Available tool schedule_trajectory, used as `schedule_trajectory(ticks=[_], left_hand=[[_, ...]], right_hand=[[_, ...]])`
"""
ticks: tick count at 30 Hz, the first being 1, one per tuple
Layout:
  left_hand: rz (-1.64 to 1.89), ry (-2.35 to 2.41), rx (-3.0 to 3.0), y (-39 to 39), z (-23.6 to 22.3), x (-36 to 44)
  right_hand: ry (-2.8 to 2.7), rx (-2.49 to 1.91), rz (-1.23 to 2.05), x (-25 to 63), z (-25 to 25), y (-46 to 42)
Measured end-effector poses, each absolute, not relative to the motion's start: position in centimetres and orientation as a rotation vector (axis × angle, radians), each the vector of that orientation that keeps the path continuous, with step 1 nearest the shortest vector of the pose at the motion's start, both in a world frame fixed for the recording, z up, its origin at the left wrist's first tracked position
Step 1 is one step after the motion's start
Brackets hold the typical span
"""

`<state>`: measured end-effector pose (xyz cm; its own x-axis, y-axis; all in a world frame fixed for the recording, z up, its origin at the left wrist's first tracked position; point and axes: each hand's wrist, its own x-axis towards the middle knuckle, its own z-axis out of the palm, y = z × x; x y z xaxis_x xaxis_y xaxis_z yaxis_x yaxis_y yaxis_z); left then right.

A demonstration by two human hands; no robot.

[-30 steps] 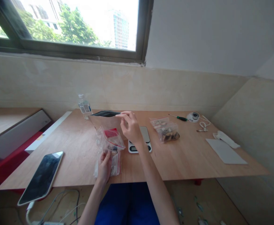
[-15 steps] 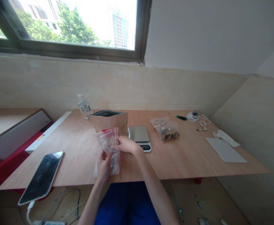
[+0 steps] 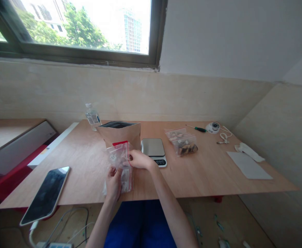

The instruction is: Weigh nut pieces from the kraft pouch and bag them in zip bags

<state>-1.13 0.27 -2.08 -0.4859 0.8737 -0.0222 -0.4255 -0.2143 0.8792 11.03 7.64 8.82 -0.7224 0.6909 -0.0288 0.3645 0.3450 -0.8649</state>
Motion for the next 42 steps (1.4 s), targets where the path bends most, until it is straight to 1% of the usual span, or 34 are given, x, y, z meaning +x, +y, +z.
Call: schedule_trajectory(ticks=[4, 12, 19, 27, 32, 37, 40, 42], left_hand=[[1.832, 1.117, 0.649, 0.3, -2.1, -1.1], [1.806, 1.089, 0.661, 0.1, -0.8, -0.9], [1.788, 1.043, 0.588, 0.3, -1.2, -0.9], [1.749, 0.932, 0.54, 0.3, -1.4, -0.7], [1.771, 0.95, 0.521, 0.3, -1.4, -0.8], [1.83, 0.963, 0.452, 0.4, -1.4, -0.8], [1.859, 0.934, 0.397, 0.4, -1.2, -0.8], [1.865, 0.91, 0.384, 0.4, -1.1, -0.8]], right_hand=[[-2.267, -0.952, 1.33, 11.1, 8.6, 7.7], [-2.135, -0.95, 1.286, 11.2, 8.6, 7.8], [-2.015, -0.981, 1.272, 11.6, 9.5, 7.8], [-2.044, -0.882, 1.33, 10.7, 8.8, 7.6], [-1.995, -0.901, 1.26, 10.7, 9.1, 7.5], [-1.834, -0.863, 1.188, 11.2, 10.9, 7.9], [-1.684, -0.765, 1.066, 10.9, 12.8, 8.4], [-1.611, -0.706, 0.929, 10.2, 14.2, 8.9]])
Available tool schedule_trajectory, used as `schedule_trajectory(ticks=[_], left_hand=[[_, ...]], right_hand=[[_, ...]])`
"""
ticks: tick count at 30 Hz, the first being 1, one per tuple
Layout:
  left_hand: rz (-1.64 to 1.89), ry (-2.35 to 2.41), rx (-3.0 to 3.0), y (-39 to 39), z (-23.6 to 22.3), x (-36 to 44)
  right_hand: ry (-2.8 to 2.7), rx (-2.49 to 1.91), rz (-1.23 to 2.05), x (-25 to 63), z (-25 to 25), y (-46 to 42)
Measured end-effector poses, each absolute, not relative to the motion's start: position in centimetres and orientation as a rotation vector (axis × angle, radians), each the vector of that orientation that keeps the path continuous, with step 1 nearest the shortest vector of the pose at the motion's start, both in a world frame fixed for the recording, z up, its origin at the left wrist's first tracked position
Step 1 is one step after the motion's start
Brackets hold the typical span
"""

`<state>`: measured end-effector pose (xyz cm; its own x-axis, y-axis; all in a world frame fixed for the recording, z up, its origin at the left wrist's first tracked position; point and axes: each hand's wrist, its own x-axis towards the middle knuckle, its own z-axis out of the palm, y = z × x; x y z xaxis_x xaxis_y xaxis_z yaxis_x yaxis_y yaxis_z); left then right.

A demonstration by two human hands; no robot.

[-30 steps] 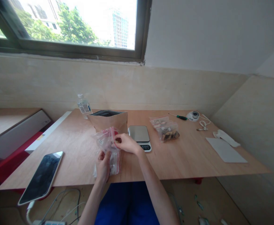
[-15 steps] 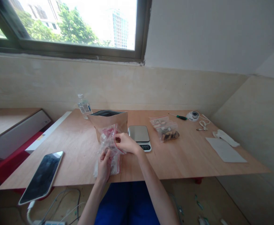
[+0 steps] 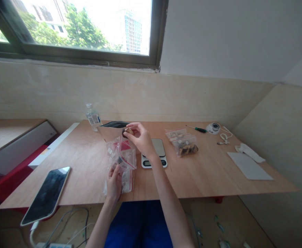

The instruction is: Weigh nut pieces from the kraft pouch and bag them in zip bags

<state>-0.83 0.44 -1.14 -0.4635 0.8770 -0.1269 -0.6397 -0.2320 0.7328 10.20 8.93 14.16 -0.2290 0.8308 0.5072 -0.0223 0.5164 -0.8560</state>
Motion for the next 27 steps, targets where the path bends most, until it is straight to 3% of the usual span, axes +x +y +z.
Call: schedule_trajectory(ticks=[9, 18, 27], left_hand=[[1.857, 0.991, 0.457, 0.1, -0.4, -0.8], [1.865, 1.022, 0.492, 0.2, -0.8, -0.7], [1.843, 1.009, 0.591, 0.1, -1.3, -0.8]], right_hand=[[-1.92, -0.78, 0.28, 5.7, 15.4, 11.3], [-2.055, -0.737, 0.098, 7.0, 14.6, 10.0], [-1.784, -0.772, 0.213, 10.7, 13.1, 6.1]])
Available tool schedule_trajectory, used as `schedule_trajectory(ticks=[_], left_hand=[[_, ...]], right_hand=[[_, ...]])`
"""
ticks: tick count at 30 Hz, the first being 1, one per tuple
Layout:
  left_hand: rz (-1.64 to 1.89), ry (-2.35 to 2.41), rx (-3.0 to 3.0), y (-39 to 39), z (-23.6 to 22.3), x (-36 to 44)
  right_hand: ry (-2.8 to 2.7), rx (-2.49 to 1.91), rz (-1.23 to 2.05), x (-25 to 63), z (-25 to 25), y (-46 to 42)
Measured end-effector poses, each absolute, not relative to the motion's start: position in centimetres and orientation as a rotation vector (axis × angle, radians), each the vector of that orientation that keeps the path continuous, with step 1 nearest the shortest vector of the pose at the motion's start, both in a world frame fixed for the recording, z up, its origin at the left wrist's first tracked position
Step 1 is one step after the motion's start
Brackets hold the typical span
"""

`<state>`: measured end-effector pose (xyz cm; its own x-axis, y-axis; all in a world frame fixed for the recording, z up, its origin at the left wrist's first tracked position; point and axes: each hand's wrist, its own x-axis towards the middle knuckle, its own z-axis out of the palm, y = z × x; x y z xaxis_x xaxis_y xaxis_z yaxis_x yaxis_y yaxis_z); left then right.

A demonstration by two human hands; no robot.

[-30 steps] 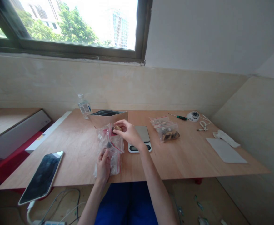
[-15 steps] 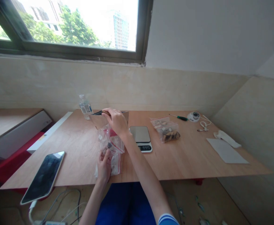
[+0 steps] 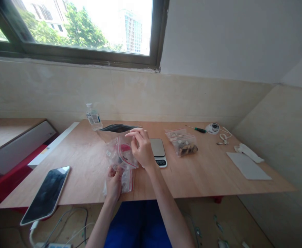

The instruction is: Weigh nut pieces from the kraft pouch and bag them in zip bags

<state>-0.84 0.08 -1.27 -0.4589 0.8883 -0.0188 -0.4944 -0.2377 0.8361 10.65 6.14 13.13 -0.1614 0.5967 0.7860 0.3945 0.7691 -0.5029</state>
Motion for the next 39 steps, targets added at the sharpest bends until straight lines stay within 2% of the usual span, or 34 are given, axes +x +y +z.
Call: schedule_trajectory(ticks=[3, 8, 10, 21, 24, 30, 39], left_hand=[[1.854, 1.021, 0.566, 0.1, -1.0, -0.8], [1.847, 0.996, 0.585, 0.2, -0.9, -0.8], [1.832, 0.986, 0.607, 0.1, -0.9, -0.9], [1.824, 1.012, 0.64, -0.9, 2.0, -1.0], [1.85, 1.126, 0.536, -1.6, 2.4, -1.4], [1.867, 1.187, 0.482, -2.4, 2.0, -2.0], [1.84, 1.239, 0.528, -2.6, 1.6, -2.1]], right_hand=[[-1.842, -0.773, 0.339, 11.1, 12.3, 5.6], [-2.029, -0.849, 0.875, 11.2, 10.2, 5.2], [-2.085, -0.866, 0.984, 11.2, 9.7, 5.0], [-1.971, -0.865, 1.079, 12.6, 10.9, 5.1], [-1.911, -0.854, 0.996, 13.0, 12.7, 5.9], [-1.668, -0.827, 0.545, 11.3, 15.9, 9.8], [-2.015, -0.856, 0.143, 9.9, 15.1, 12.2]])
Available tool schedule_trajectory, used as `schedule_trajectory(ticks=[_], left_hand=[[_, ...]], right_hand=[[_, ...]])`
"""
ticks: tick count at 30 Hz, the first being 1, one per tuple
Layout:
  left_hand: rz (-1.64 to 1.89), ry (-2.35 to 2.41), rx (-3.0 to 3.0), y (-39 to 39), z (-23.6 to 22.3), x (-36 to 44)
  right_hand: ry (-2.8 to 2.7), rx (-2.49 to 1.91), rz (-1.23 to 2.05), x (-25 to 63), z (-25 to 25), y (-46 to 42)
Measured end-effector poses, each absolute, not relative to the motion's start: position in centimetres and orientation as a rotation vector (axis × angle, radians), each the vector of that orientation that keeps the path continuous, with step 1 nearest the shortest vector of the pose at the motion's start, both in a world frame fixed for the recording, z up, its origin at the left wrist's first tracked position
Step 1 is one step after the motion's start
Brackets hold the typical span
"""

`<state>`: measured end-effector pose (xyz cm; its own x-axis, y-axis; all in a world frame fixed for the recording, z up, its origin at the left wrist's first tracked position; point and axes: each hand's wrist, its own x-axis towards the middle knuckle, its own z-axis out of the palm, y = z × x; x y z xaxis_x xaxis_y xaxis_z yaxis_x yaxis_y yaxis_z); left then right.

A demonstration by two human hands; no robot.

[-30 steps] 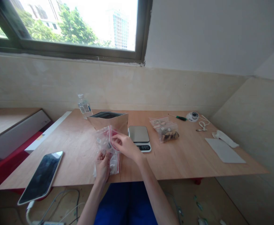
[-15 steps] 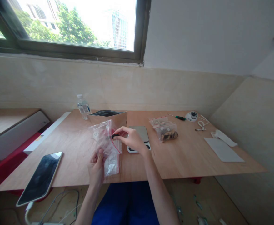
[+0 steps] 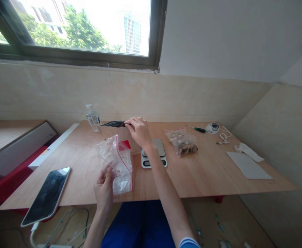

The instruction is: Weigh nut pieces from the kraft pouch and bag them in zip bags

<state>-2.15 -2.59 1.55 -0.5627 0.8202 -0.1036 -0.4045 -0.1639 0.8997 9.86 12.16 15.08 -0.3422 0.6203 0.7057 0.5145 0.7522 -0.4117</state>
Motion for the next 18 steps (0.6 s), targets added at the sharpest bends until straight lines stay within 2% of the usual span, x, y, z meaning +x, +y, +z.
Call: schedule_trajectory(ticks=[5, 14, 18], left_hand=[[1.846, 1.273, 0.546, -2.6, 1.7, -2.0], [1.767, 1.319, 0.744, -3.2, 2.6, -1.7], [1.603, 1.234, 0.807, -3.2, 2.5, -2.3]], right_hand=[[-1.881, -0.863, 0.143, 10.4, 14.6, 9.3], [-1.791, -0.991, 0.911, 10.7, 11.3, 5.9], [-1.516, -1.0, 0.945, 10.9, 10.3, 6.8]])
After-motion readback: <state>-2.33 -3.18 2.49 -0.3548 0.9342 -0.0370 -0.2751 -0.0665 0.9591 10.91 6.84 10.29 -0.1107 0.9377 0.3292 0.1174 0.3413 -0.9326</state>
